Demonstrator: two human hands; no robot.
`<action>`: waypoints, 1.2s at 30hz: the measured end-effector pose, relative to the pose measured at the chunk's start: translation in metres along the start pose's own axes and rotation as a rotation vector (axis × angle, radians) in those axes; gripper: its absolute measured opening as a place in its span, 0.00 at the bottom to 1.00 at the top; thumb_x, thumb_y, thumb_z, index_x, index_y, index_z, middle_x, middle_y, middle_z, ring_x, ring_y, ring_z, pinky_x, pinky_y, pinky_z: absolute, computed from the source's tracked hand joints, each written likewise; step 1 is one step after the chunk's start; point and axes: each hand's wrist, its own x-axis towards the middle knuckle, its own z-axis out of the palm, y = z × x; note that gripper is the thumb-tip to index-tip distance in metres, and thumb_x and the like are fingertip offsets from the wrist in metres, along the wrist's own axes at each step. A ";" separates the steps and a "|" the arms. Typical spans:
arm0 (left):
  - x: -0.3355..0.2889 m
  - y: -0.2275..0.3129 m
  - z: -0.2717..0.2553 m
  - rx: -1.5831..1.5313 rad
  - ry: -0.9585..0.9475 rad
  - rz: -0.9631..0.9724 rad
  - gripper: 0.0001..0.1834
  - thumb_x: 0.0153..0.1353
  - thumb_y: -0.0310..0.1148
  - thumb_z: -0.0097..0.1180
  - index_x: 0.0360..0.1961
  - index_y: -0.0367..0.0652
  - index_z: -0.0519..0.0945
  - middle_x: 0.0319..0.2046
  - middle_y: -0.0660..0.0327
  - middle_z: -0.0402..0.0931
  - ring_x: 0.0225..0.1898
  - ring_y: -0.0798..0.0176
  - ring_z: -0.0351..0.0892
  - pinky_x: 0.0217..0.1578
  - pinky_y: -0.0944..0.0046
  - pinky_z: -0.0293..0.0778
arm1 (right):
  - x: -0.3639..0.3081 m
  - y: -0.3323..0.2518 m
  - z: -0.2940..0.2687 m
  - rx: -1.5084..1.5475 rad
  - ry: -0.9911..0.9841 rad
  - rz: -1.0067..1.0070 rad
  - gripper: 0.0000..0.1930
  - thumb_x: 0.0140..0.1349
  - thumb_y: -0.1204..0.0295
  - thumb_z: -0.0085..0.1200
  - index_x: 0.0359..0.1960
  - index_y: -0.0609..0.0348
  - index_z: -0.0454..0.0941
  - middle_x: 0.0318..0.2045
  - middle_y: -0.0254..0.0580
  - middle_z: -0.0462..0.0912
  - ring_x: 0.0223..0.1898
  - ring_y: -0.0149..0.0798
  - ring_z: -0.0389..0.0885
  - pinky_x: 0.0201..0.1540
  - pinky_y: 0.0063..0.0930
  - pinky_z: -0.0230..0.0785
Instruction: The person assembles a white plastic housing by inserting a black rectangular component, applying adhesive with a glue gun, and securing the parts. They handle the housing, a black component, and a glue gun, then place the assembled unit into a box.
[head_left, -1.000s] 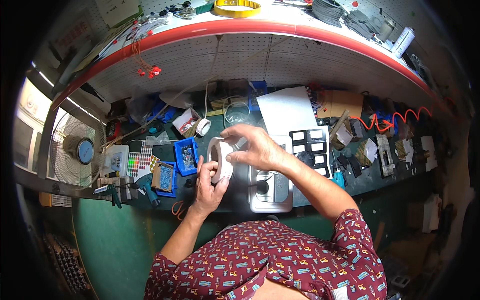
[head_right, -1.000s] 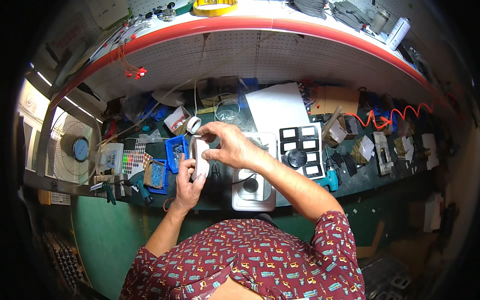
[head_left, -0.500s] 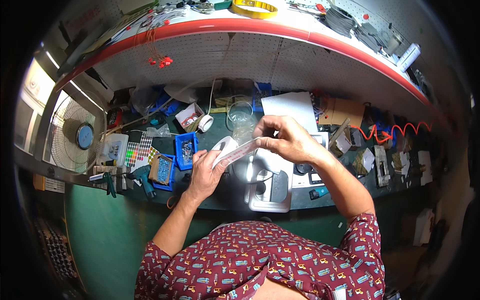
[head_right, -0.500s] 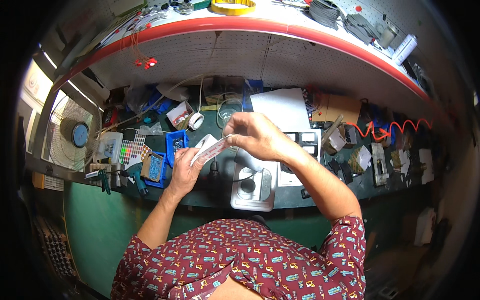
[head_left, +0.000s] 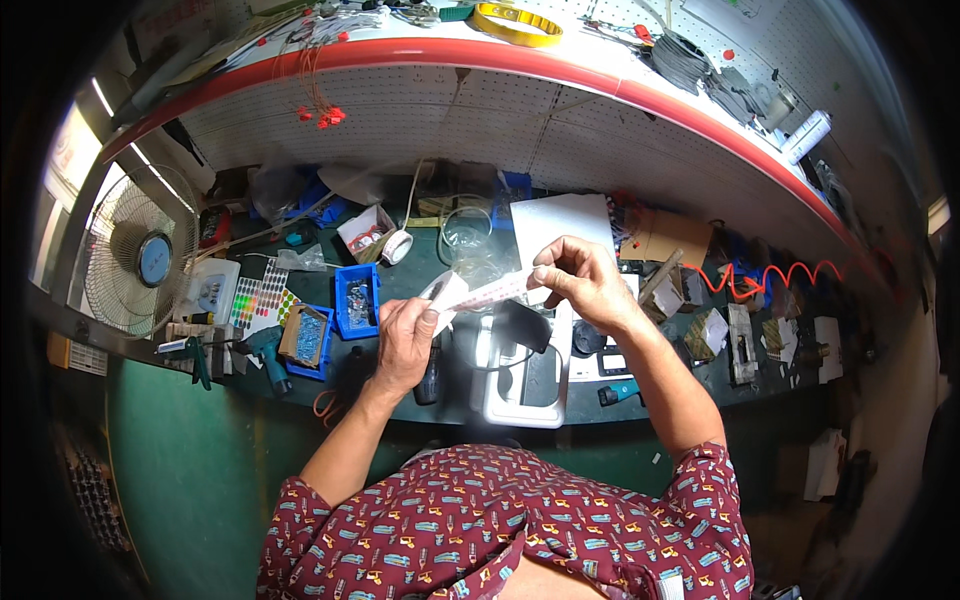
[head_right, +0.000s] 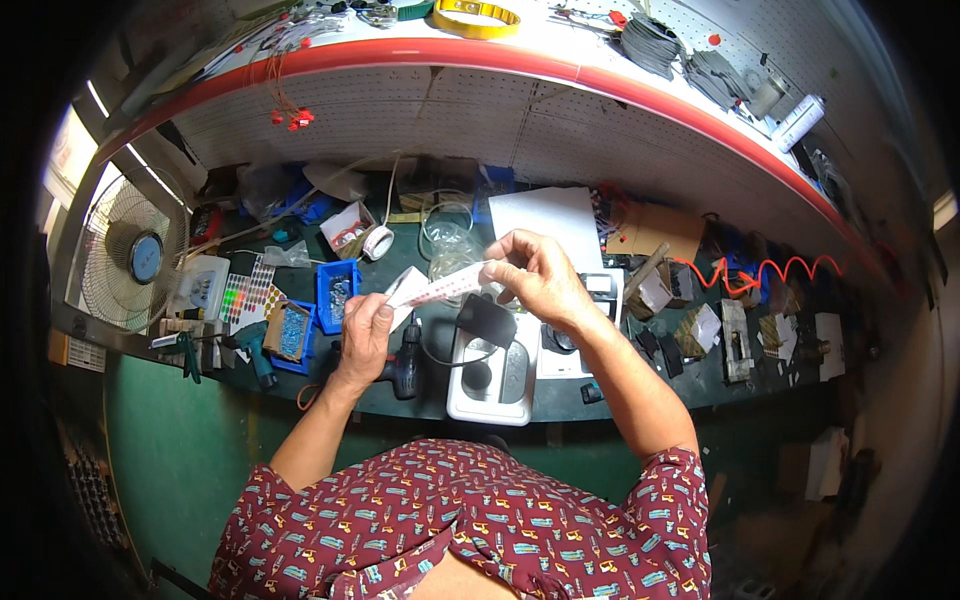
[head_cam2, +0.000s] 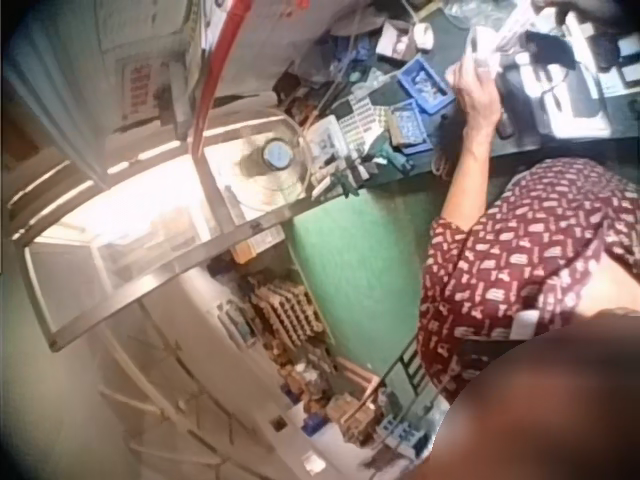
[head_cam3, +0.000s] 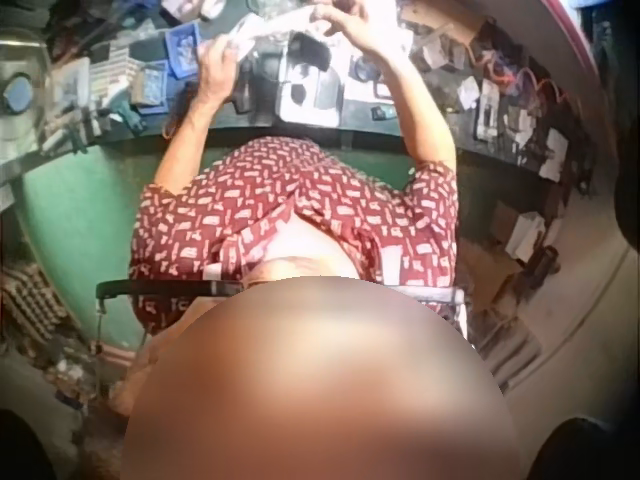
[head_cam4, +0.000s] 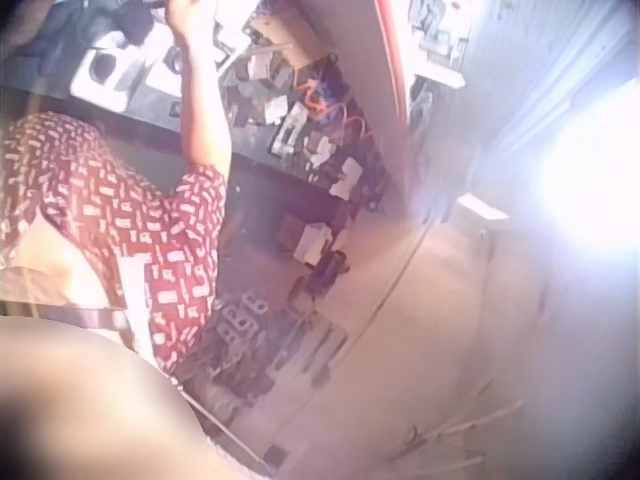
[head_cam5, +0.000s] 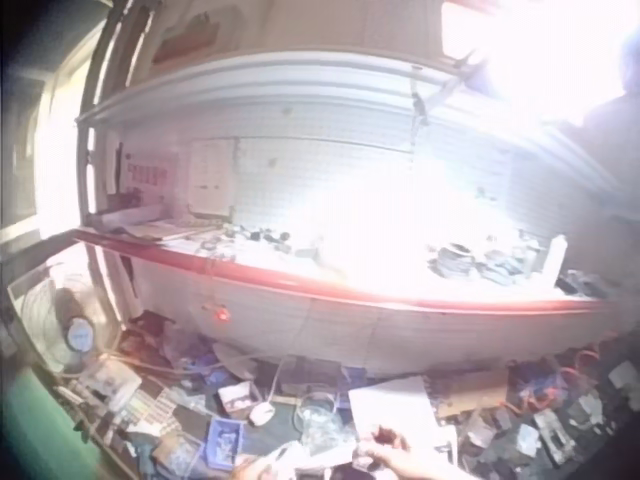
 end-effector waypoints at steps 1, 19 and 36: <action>-0.006 -0.007 0.005 -0.115 0.040 -0.195 0.20 0.75 0.45 0.43 0.37 0.38 0.78 0.28 0.52 0.78 0.32 0.48 0.77 0.42 0.53 0.68 | 0.000 0.005 -0.003 0.031 0.019 0.011 0.07 0.65 0.73 0.60 0.38 0.63 0.78 0.34 0.39 0.83 0.35 0.31 0.83 0.34 0.26 0.80; -0.002 0.037 0.046 -0.768 -0.206 -0.668 0.08 0.66 0.30 0.62 0.41 0.36 0.80 0.29 0.64 0.81 0.27 0.74 0.78 0.28 0.74 0.76 | 0.017 0.031 -0.055 0.154 -0.280 0.314 0.11 0.59 0.71 0.65 0.40 0.61 0.78 0.35 0.39 0.83 0.40 0.33 0.82 0.33 0.30 0.82; -0.027 0.074 0.079 -0.587 -0.157 -0.943 0.13 0.63 0.26 0.63 0.44 0.37 0.72 0.26 0.63 0.78 0.21 0.76 0.74 0.17 0.76 0.71 | 0.043 0.097 -0.052 -0.175 -0.283 0.036 0.09 0.54 0.77 0.68 0.32 0.62 0.79 0.24 0.31 0.80 0.28 0.25 0.80 0.31 0.22 0.75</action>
